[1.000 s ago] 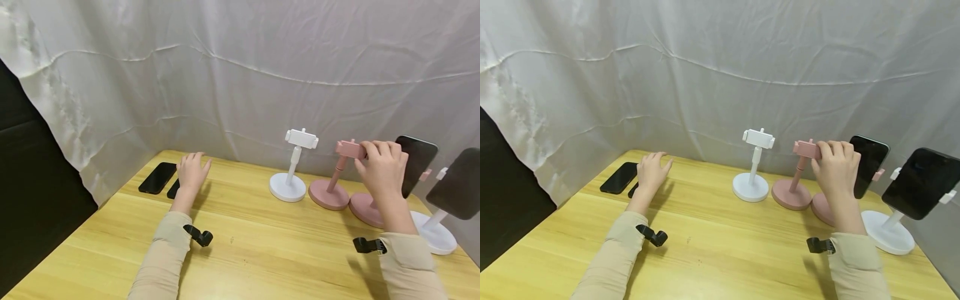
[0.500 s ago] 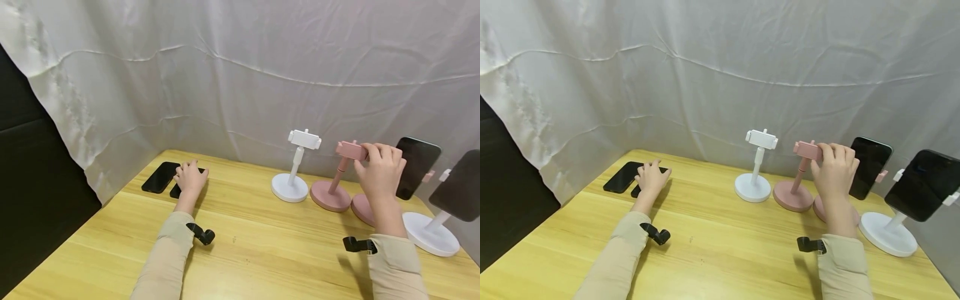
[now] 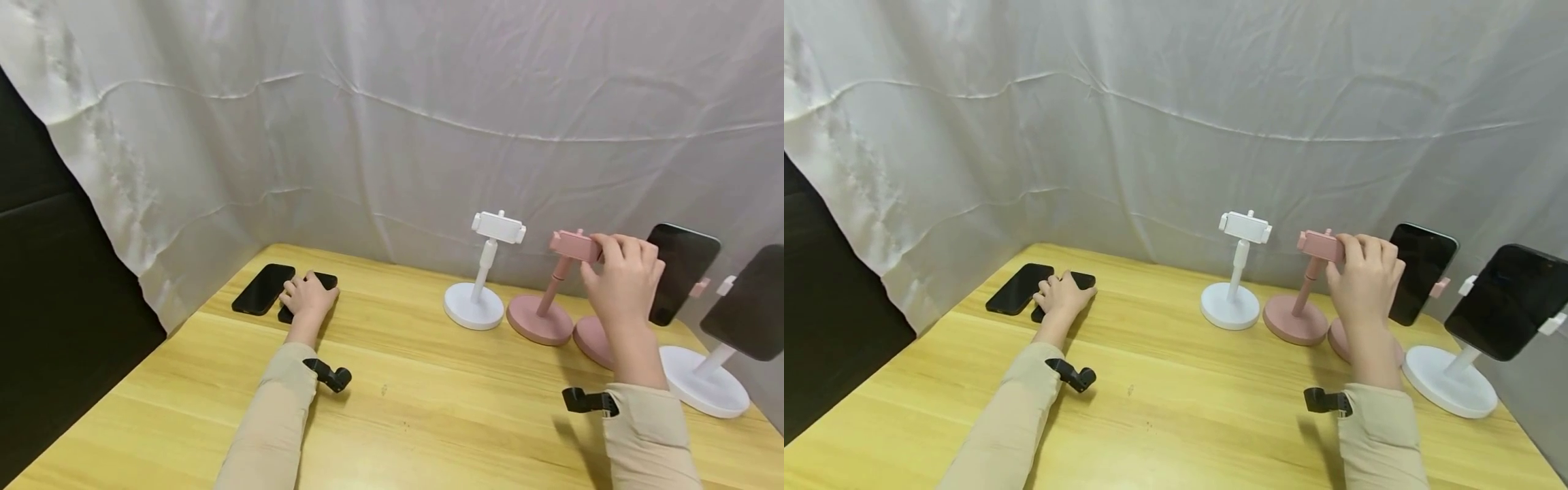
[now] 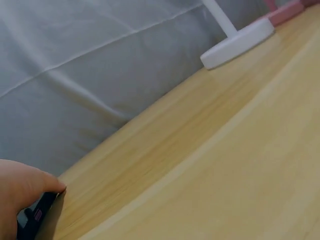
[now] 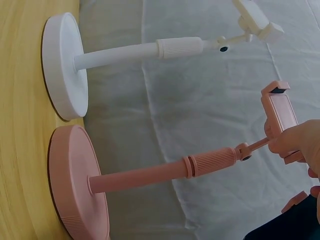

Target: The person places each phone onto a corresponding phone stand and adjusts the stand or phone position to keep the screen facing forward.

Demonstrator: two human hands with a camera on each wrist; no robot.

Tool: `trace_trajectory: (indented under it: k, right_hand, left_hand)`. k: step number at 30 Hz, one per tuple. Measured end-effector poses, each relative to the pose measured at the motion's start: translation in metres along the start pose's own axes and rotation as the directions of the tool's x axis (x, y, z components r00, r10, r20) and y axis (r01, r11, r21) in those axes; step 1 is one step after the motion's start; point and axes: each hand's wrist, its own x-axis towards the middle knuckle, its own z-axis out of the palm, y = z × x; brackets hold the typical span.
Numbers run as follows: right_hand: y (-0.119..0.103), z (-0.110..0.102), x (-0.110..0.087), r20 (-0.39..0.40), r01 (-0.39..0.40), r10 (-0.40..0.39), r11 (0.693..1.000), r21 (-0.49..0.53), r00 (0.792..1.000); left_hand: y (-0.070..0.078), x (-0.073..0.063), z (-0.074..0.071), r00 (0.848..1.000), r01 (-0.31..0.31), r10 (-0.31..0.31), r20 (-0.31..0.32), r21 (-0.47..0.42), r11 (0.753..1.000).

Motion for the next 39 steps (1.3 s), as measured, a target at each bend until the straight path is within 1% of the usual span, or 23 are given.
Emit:
trace_trajectory:
  k: [2,7,12,15,18,22,28,34,39]
  right_hand:
    - [0.0009,-0.001,-0.0009,0.007,0.001,-0.001,1.0,0.0,1.0]
    - [0.0029,-0.0012,-0.0025,0.006,0.013,-0.013,1.0,0.001,1.0]
    - [0.0011,0.0018,-0.0009,0.002,0.035,-0.035,0.999,0.013,0.999]
    - [-0.0005,0.003,-0.0004,0.004,0.033,-0.033,0.999,0.011,0.999]
    - [-0.0005,0.0027,-0.0007,0.004,0.024,-0.024,1.0,0.006,1.0]
    - [0.0007,0.0007,-0.0014,0.004,0.015,-0.015,1.0,0.004,1.0]
    - [0.0025,-0.001,-0.0022,-0.001,0.01,-0.01,1.0,0.009,1.0]
    - [0.0022,-0.0012,-0.0015,-0.002,0.011,-0.011,1.0,0.016,1.0]
    - [0.0009,-0.001,-0.0016,0.015,0.0,0.0,1.0,0.025,1.0]
  left_hand:
    - [-0.0017,0.0003,0.0009,1.0,0.004,-0.004,-0.002,0.018,1.0]
    - [-0.004,0.0006,0.0022,1.0,0.001,0.0,-0.017,0.015,1.0]
    - [-0.0063,-0.0014,0.0003,0.999,0.005,-0.004,-0.035,0.024,1.0]
    - [-0.0073,-0.002,-0.0006,0.999,0.001,0.001,-0.05,0.029,1.0]
    - [-0.0067,-0.0021,-0.0003,0.998,-0.013,0.015,-0.059,0.036,0.999]
    - [-0.0049,-0.0024,0.0012,0.998,-0.024,0.026,-0.05,0.051,0.998]
    - [-0.0022,-0.0034,0.0024,0.998,-0.042,0.044,-0.051,0.043,0.998]
    - [-0.0019,-0.0027,0.0021,0.994,-0.052,0.054,-0.094,0.022,0.998]
    - [-0.0018,-0.0019,0.0017,0.986,-0.072,0.073,-0.153,0.012,0.997]
